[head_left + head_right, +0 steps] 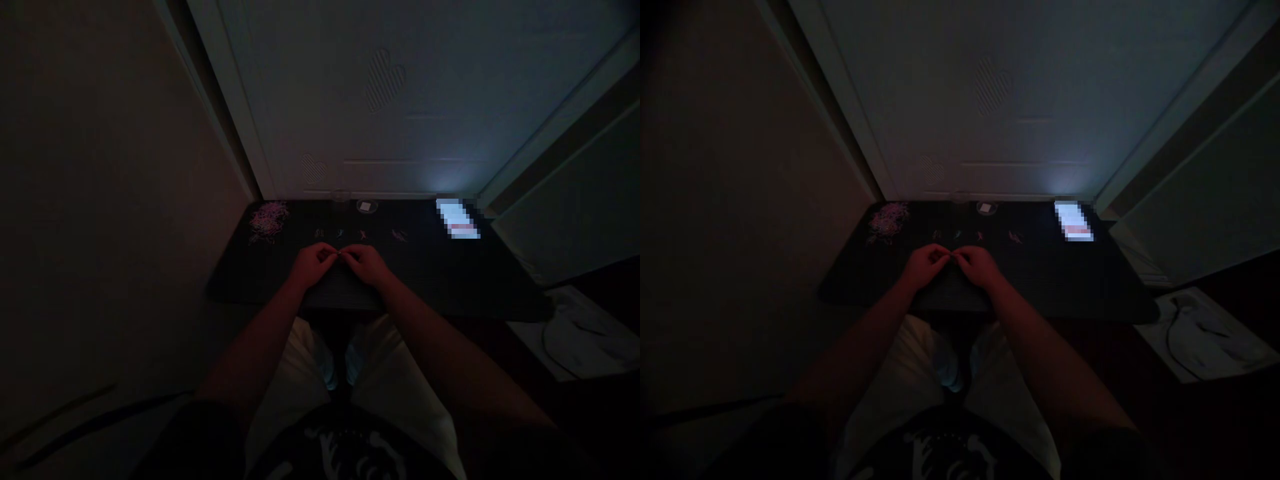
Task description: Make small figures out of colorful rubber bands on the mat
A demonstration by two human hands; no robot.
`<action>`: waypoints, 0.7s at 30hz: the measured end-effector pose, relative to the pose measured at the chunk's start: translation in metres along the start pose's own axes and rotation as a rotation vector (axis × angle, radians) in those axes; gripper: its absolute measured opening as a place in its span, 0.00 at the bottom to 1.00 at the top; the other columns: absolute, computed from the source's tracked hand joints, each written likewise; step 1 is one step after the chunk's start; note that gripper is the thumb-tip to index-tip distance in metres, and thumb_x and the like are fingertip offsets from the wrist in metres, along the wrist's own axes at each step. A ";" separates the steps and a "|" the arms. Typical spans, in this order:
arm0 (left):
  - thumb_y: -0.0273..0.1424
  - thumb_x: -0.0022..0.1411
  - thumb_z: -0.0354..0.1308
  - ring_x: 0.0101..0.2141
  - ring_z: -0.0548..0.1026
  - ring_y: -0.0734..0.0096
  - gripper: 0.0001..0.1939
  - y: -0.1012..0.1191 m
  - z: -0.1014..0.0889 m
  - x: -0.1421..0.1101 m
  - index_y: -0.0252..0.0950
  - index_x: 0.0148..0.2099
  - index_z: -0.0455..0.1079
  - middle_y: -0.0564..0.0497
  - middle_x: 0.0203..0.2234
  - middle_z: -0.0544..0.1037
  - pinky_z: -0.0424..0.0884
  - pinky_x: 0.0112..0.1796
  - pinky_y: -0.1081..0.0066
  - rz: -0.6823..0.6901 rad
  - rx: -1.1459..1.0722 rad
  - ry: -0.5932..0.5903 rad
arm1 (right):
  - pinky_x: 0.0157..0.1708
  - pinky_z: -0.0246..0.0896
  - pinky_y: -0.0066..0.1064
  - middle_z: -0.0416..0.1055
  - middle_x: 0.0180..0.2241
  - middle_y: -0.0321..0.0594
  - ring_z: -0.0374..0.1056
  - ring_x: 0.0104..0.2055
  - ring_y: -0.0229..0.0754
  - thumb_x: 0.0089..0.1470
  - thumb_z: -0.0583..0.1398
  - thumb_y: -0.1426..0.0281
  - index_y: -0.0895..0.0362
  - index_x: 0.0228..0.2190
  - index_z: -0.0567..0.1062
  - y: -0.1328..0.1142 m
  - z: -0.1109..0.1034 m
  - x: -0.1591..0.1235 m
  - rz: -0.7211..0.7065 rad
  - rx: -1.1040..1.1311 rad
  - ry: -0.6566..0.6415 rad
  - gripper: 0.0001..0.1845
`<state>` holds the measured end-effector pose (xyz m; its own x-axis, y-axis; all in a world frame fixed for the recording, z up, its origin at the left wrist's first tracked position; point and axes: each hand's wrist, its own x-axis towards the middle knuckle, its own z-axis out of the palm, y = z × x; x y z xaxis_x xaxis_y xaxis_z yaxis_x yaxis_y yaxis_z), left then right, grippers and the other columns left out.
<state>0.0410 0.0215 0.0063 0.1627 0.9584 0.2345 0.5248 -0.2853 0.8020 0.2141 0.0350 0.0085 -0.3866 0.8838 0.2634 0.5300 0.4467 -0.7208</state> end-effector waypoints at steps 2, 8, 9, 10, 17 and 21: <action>0.35 0.55 0.55 0.28 0.73 0.74 0.10 0.000 0.000 0.000 0.35 0.37 0.72 0.51 0.29 0.77 0.69 0.31 0.74 0.004 0.004 0.004 | 0.33 0.60 0.29 0.75 0.30 0.39 0.68 0.31 0.38 0.52 0.55 0.69 0.57 0.33 0.77 0.001 0.001 0.000 0.014 0.004 0.009 0.11; 0.34 0.55 0.56 0.28 0.73 0.75 0.09 0.000 0.000 0.000 0.35 0.36 0.71 0.52 0.28 0.76 0.68 0.31 0.74 0.009 0.015 0.020 | 0.29 0.59 0.28 0.72 0.27 0.37 0.65 0.28 0.36 0.49 0.57 0.68 0.58 0.34 0.74 0.004 0.003 -0.001 0.043 0.082 0.073 0.10; 0.34 0.55 0.56 0.28 0.72 0.75 0.08 0.000 0.000 0.000 0.35 0.36 0.70 0.52 0.27 0.76 0.68 0.30 0.74 0.006 0.012 0.025 | 0.29 0.59 0.28 0.72 0.27 0.37 0.65 0.27 0.36 0.49 0.57 0.68 0.58 0.33 0.73 0.004 0.003 -0.001 0.046 0.089 0.083 0.10; 0.34 0.55 0.56 0.27 0.72 0.75 0.08 0.000 0.000 0.000 0.35 0.36 0.70 0.52 0.27 0.76 0.68 0.30 0.75 0.003 0.009 0.029 | 0.28 0.58 0.27 0.71 0.26 0.37 0.64 0.27 0.36 0.48 0.57 0.68 0.58 0.33 0.73 0.004 0.003 -0.001 0.049 0.093 0.089 0.09; 0.34 0.55 0.55 0.26 0.71 0.76 0.08 0.000 0.000 -0.001 0.35 0.35 0.70 0.54 0.26 0.75 0.66 0.28 0.76 0.018 0.043 -0.003 | 0.28 0.58 0.28 0.70 0.25 0.35 0.63 0.27 0.36 0.49 0.57 0.68 0.57 0.37 0.72 0.006 0.004 -0.001 0.039 0.120 0.093 0.11; 0.34 0.56 0.55 0.26 0.71 0.76 0.08 -0.001 0.000 -0.001 0.36 0.36 0.70 0.54 0.26 0.75 0.65 0.28 0.76 0.037 0.074 -0.035 | 0.28 0.58 0.27 0.70 0.26 0.36 0.63 0.27 0.36 0.49 0.57 0.68 0.56 0.40 0.73 0.006 0.004 -0.001 0.020 0.123 0.071 0.14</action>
<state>0.0405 0.0206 0.0054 0.2118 0.9468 0.2424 0.5781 -0.3214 0.7500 0.2148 0.0362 0.0017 -0.3202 0.9018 0.2903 0.4386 0.4127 -0.7983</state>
